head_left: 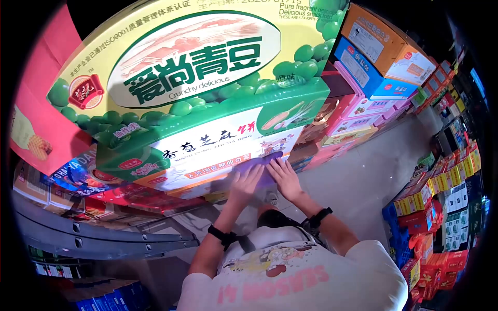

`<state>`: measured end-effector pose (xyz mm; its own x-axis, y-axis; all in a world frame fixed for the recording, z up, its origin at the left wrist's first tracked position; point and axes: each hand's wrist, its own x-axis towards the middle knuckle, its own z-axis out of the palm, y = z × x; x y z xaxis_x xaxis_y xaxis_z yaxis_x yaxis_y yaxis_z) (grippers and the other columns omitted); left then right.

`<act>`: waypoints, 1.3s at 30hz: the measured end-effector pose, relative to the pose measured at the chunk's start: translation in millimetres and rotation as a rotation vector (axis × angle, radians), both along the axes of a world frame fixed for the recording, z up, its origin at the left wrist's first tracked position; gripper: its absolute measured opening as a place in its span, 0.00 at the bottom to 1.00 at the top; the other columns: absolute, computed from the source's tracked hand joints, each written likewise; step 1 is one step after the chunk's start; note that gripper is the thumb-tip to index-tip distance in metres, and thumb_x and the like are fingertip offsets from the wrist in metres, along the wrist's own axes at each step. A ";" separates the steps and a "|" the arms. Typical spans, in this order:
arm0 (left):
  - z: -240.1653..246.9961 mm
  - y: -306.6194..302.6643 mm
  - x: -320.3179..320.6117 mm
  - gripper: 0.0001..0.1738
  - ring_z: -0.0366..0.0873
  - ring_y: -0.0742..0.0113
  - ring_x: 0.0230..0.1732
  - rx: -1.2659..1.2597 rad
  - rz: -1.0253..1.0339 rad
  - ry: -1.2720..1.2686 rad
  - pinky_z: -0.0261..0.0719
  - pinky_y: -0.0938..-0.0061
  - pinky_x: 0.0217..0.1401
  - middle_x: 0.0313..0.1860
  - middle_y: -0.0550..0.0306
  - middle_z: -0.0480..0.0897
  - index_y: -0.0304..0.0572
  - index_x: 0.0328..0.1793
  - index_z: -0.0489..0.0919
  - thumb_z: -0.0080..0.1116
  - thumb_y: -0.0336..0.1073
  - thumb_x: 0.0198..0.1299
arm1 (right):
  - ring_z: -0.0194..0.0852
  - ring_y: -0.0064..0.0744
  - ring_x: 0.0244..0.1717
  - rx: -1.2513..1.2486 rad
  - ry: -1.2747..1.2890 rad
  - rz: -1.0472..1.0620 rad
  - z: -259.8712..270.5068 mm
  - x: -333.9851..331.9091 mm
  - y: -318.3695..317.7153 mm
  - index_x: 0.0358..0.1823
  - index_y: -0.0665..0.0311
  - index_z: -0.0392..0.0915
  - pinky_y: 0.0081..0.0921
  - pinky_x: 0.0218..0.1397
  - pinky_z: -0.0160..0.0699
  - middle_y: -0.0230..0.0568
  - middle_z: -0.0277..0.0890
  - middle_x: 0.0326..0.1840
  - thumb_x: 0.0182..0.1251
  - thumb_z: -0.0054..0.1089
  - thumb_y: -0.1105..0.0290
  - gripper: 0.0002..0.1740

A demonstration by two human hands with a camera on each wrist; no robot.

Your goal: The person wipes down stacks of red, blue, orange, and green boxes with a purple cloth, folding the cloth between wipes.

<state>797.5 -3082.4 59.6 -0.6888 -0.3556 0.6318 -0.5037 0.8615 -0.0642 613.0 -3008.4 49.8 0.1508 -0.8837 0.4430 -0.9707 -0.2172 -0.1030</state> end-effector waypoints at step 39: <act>-24.4 25.4 143.8 0.30 0.67 0.60 0.60 0.254 0.619 -0.259 0.55 0.49 0.69 0.70 0.68 0.62 0.58 0.68 0.65 0.49 0.37 0.55 | 0.70 0.38 0.43 0.017 -0.134 0.458 17.1 145.2 -69.9 0.53 0.59 0.76 0.33 0.45 0.73 0.39 0.67 0.40 0.48 0.54 0.73 0.25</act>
<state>941.3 -3057.0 35.2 -0.4296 -0.8439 0.3215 -0.9006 0.4266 -0.0836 758.2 -3078.2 66.8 0.4689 -0.7468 0.4715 -0.7532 -0.6170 -0.2281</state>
